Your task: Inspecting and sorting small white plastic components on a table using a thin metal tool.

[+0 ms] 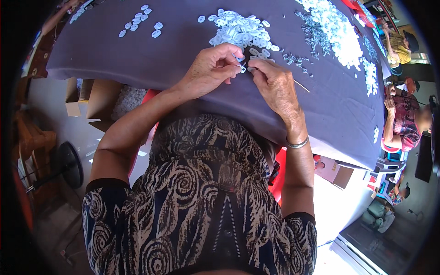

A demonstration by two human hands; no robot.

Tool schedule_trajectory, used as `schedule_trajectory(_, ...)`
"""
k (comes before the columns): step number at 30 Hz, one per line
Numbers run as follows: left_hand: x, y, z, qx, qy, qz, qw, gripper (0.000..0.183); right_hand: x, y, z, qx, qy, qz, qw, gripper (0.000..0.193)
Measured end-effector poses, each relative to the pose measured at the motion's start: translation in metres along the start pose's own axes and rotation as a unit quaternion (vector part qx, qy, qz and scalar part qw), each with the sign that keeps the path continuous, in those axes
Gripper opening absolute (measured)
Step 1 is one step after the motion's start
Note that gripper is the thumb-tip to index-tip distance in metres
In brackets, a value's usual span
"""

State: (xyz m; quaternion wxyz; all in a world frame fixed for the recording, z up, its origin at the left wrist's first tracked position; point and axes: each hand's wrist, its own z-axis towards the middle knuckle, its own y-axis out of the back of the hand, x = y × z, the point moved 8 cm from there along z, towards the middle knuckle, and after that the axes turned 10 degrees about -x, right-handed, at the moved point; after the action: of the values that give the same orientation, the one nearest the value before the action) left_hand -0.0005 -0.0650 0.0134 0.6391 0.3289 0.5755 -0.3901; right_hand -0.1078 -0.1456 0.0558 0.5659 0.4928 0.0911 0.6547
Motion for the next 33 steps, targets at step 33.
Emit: schedule_trajectory(33, -0.001, -0.001, -0.001, 0.016, -0.012, 0.001, 1.000, 0.026, -0.028, -0.009, -0.003, -0.012, -0.208, 0.245, 0.947, 0.014)
